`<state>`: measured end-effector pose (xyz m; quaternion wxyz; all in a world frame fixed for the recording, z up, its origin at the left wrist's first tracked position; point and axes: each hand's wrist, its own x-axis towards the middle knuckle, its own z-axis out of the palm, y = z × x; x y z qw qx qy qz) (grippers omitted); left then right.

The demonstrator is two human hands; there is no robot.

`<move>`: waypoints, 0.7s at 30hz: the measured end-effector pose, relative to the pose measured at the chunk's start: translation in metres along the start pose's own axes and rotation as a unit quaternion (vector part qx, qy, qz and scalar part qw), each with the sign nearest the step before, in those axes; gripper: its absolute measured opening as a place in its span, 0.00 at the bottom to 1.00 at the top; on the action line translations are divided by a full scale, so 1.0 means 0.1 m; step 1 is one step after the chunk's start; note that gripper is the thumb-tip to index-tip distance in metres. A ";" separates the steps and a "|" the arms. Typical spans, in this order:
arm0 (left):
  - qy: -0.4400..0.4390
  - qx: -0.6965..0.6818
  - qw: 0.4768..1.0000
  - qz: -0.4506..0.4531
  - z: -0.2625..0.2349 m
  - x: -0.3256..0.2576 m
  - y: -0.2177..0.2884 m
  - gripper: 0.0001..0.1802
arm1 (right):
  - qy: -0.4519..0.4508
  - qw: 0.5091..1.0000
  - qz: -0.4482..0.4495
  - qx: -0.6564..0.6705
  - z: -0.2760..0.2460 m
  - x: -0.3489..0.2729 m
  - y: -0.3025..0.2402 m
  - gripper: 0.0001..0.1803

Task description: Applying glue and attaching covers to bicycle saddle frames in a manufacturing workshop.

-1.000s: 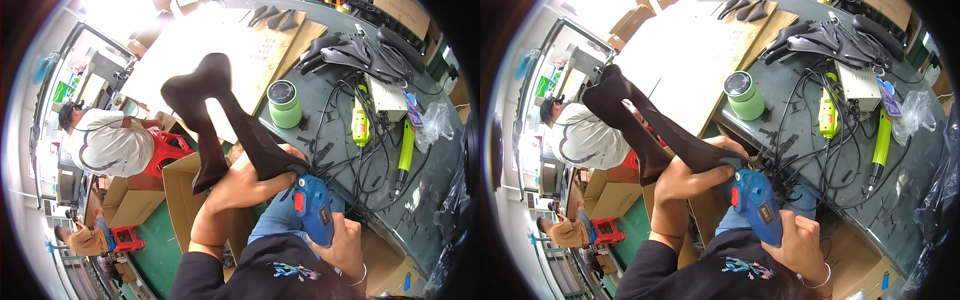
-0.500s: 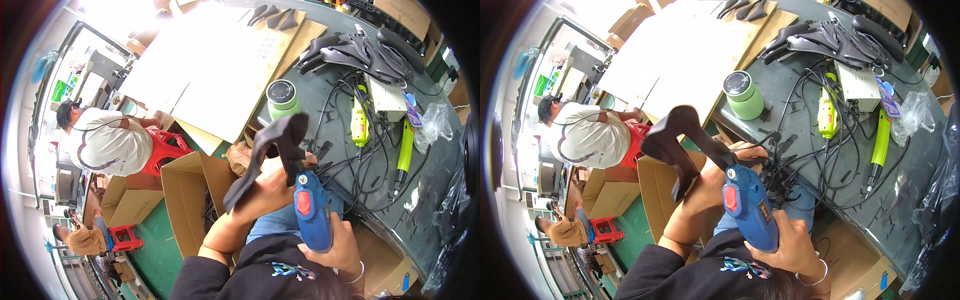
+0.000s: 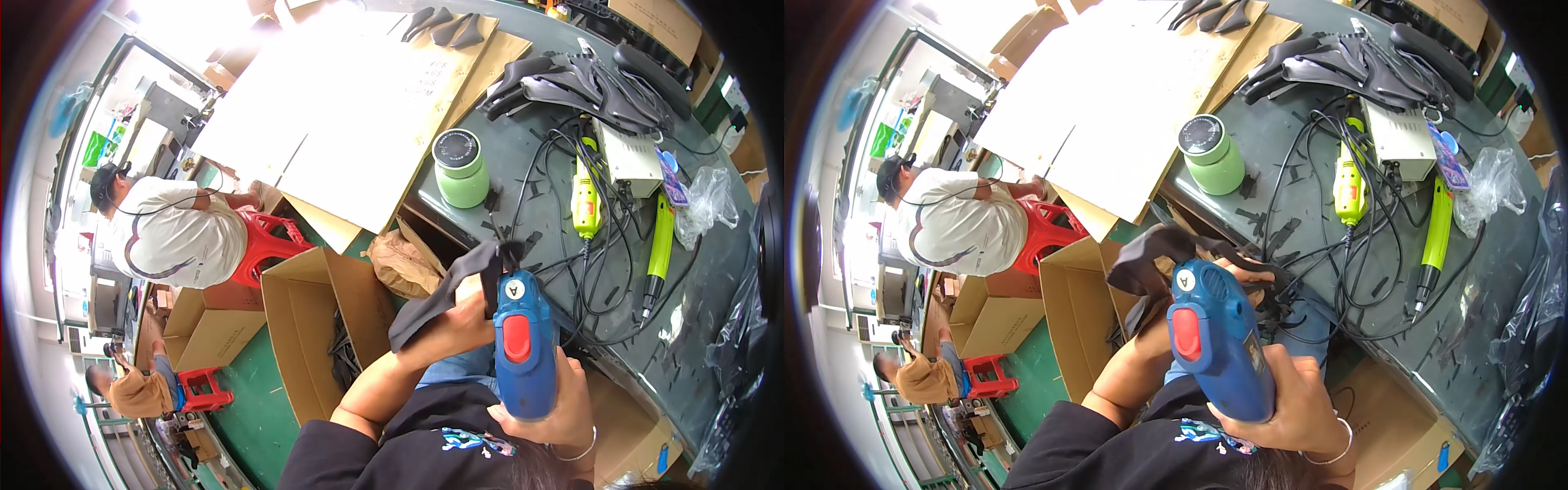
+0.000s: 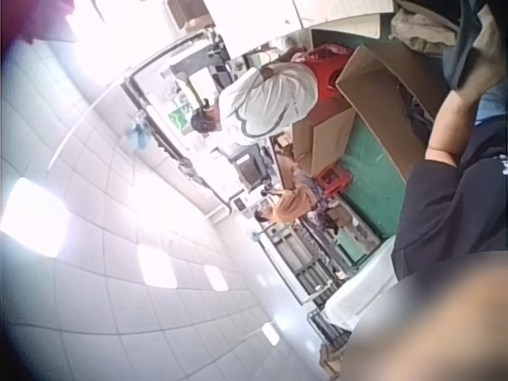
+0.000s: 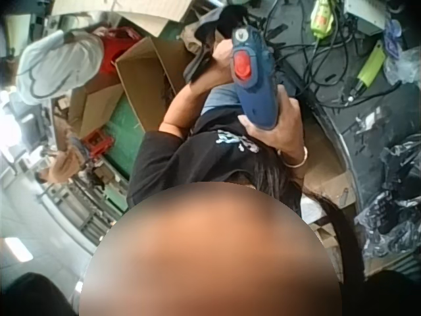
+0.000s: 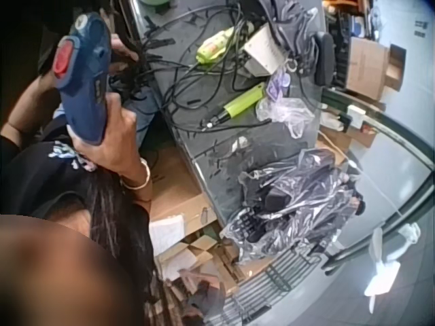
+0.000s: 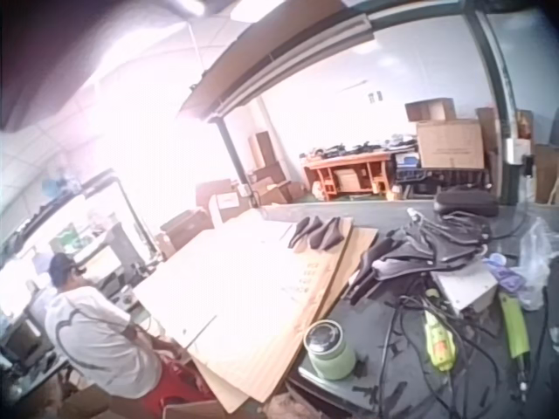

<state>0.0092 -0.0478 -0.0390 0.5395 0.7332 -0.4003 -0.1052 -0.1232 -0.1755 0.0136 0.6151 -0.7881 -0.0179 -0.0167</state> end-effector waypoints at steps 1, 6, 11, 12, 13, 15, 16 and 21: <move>-0.008 -0.015 1.000 -0.008 0.00 -0.02 -0.01 0.16 | 0.000 1.000 0.000 0.000 -0.01 0.00 -0.02 0.30; -0.117 -0.164 0.967 -0.156 -0.10 -0.18 0.01 0.11 | 0.153 0.980 0.002 -0.126 0.01 0.02 -0.03 0.28; -0.141 -0.510 0.822 -0.211 -0.13 -0.25 0.35 0.21 | 0.140 0.987 -0.045 -0.071 0.09 0.07 0.15 0.26; -0.114 -0.520 0.824 -0.192 -0.13 -0.27 0.35 0.26 | 0.139 0.987 -0.048 -0.071 0.11 0.05 0.13 0.26; -0.079 -0.516 0.838 -0.159 -0.09 -0.15 0.29 0.38 | 0.097 0.989 -0.055 -0.092 0.13 0.04 0.11 0.27; 0.058 -0.602 0.793 -0.070 -0.02 -0.10 0.30 0.38 | 0.027 0.986 -0.070 -0.146 0.14 0.02 0.03 0.30; 0.145 -0.599 0.787 -0.024 0.02 -0.03 0.22 0.34 | 0.027 0.986 -0.070 -0.146 0.15 0.02 0.04 0.30; 0.339 -0.468 0.816 -0.019 -0.17 -0.01 0.22 0.16 | -0.009 0.990 -0.063 -0.122 0.16 -0.02 0.09 0.30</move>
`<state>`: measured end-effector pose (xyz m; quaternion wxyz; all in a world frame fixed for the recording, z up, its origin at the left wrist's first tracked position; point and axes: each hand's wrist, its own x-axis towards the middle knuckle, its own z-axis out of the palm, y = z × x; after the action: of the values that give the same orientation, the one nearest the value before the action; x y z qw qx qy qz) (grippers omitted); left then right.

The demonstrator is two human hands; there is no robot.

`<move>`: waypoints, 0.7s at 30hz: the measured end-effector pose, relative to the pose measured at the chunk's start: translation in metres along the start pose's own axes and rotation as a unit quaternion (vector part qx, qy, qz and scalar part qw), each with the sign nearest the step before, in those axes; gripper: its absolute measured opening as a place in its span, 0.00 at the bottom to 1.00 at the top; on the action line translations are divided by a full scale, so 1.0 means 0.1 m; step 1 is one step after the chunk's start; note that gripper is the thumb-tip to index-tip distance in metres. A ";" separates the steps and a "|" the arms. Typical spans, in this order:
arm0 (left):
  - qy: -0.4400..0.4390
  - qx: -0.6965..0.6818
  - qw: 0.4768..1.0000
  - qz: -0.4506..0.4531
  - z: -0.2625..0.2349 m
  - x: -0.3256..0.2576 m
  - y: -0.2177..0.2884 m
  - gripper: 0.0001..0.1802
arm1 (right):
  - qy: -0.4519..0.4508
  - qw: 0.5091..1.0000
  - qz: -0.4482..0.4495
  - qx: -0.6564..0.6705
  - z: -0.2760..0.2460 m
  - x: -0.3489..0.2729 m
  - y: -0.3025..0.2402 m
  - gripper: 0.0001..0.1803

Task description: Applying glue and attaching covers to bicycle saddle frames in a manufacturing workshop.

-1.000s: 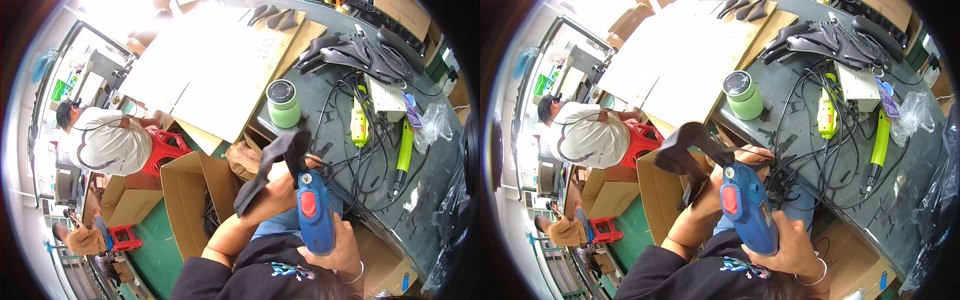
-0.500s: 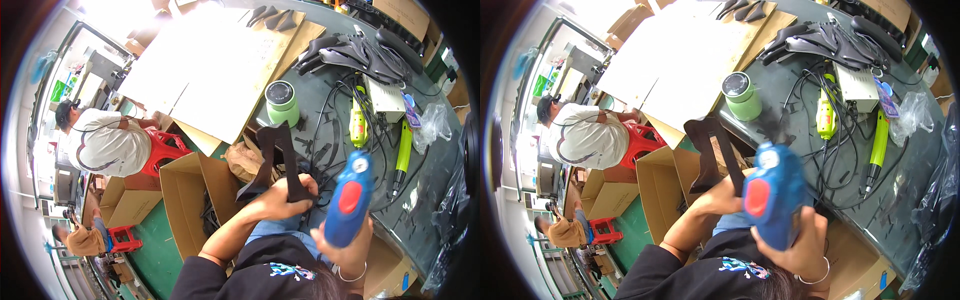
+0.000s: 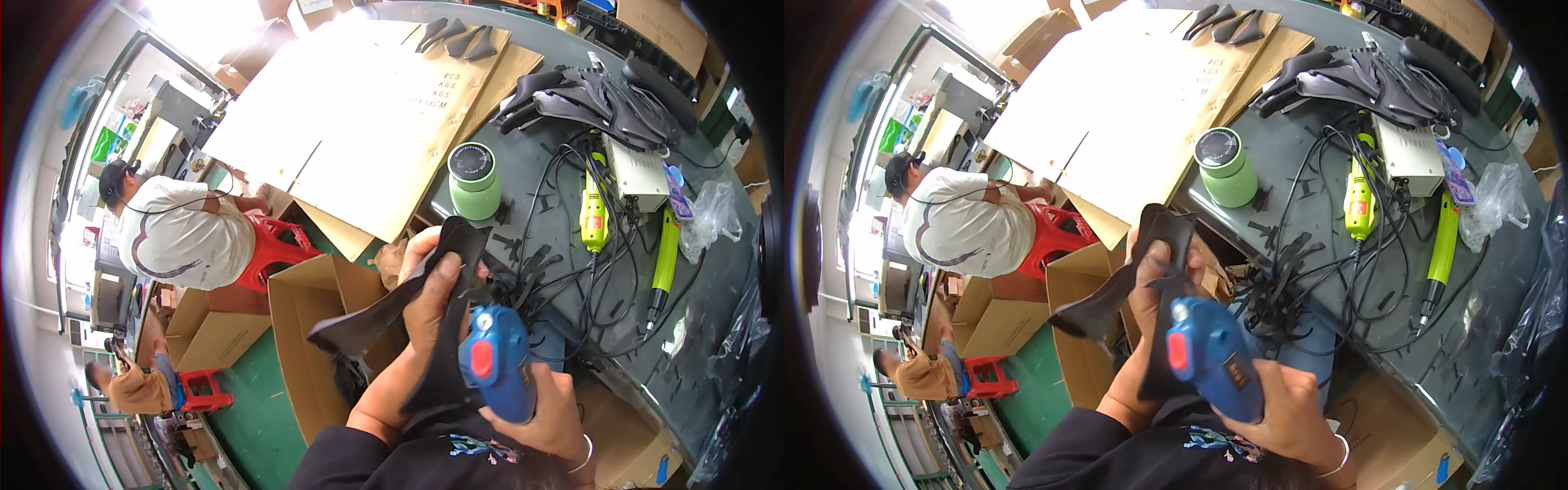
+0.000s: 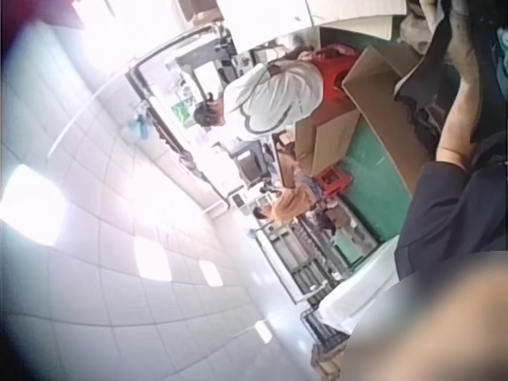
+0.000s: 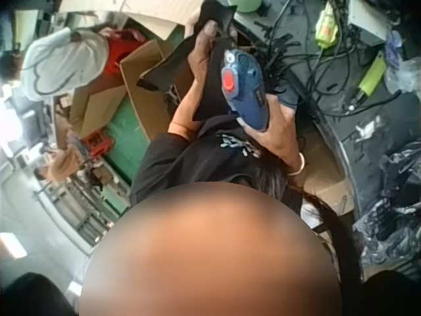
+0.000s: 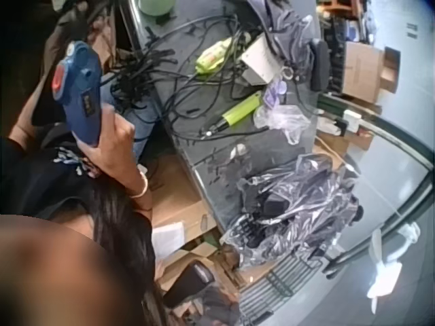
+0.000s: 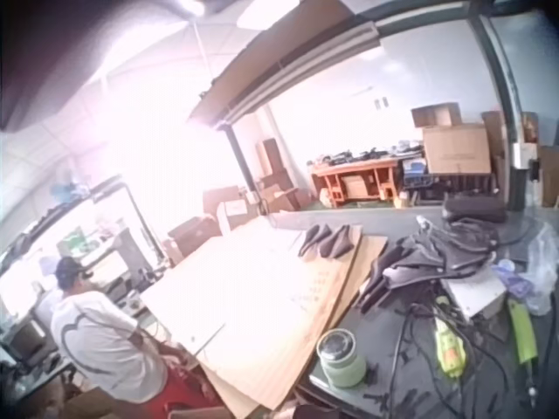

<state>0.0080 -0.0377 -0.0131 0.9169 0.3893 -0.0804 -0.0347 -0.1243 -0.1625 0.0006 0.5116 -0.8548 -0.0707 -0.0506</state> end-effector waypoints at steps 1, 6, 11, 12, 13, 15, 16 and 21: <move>0.019 0.015 1.000 -0.015 0.00 -0.01 0.05 0.16 | 0.020 1.000 0.020 -0.006 -0.01 -0.01 0.02 0.29; -0.135 0.016 0.991 -0.012 -0.16 0.02 0.13 0.22 | 0.042 0.996 0.047 -0.057 -0.06 -0.02 0.08 0.26; -0.159 0.035 0.987 -0.007 -0.20 0.02 0.12 0.21 | 0.032 0.997 0.034 -0.069 -0.09 -0.01 0.07 0.26; -0.168 0.048 0.985 -0.001 -0.22 0.03 0.11 0.20 | 0.029 0.997 0.026 -0.069 -0.10 -0.01 0.07 0.26; -0.168 0.048 0.985 -0.002 -0.23 0.03 0.12 0.20 | 0.029 0.997 0.027 -0.068 -0.10 0.00 0.07 0.26; -0.180 0.111 0.977 0.018 -0.24 0.03 0.15 0.19 | 0.030 0.996 0.015 -0.078 -0.11 0.00 0.06 0.26; -0.180 0.110 0.977 0.016 -0.22 0.03 0.17 0.19 | 0.031 0.996 0.017 -0.078 -0.11 -0.01 0.07 0.26; -0.177 0.178 0.968 0.024 -0.22 0.03 0.19 0.18 | 0.028 0.997 0.034 -0.067 -0.10 -0.03 0.08 0.25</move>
<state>0.0145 -0.0093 -0.0141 0.8042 0.5322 -0.2561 -0.0663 -0.1259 -0.1754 -0.0017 0.4561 -0.8875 -0.0241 -0.0616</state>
